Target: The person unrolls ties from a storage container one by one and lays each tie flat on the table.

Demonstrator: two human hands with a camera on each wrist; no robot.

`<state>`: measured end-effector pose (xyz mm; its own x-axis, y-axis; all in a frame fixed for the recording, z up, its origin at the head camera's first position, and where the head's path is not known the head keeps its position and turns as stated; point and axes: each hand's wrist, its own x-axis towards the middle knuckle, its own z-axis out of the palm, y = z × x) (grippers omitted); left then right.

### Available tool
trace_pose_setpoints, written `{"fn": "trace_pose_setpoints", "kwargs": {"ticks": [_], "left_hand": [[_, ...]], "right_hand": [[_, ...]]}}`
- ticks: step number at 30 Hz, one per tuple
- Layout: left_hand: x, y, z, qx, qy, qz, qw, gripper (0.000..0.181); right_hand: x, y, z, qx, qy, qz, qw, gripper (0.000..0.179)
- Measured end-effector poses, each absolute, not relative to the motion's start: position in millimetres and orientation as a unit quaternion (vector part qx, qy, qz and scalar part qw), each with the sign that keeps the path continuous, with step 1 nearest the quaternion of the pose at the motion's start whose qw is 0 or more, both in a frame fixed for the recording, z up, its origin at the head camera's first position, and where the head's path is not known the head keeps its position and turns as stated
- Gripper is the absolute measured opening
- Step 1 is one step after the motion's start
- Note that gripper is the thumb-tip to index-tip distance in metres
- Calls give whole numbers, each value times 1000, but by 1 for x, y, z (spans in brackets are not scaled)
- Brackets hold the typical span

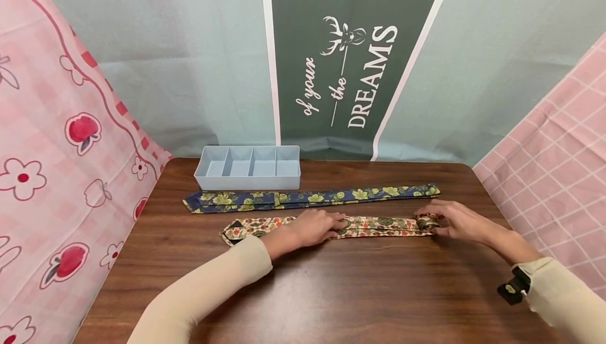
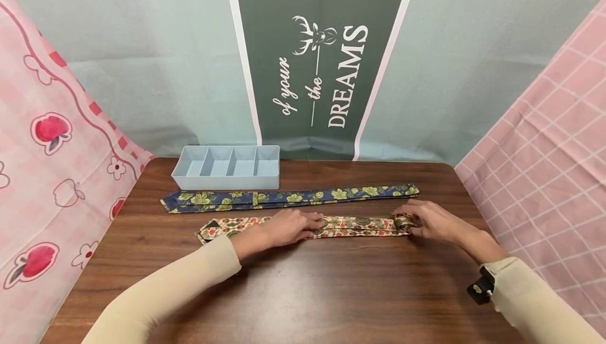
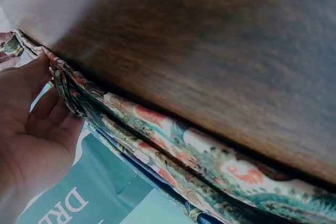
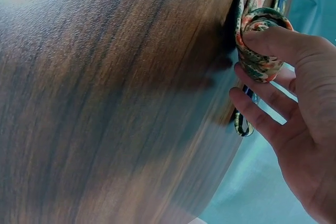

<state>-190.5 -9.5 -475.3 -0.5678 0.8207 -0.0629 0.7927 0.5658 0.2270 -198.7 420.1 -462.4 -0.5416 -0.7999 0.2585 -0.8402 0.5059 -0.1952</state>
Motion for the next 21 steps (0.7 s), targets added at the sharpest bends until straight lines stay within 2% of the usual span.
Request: {"fn": "trace_pose_setpoints", "kwargs": {"ticks": [6, 15, 21], "left_hand": [[-191, -12, -474, 453, 884, 85, 83, 47], [-191, -13, -473, 450, 886, 73, 82, 46], [-190, 1, -466, 465, 881, 66, 55, 40]], "right_hand": [[-200, 422, -464, 477, -863, 152, 69, 63], [-201, 424, -469, 475, -863, 159, 64, 51], [-196, 423, -470, 451, -877, 152, 62, 46]]}}
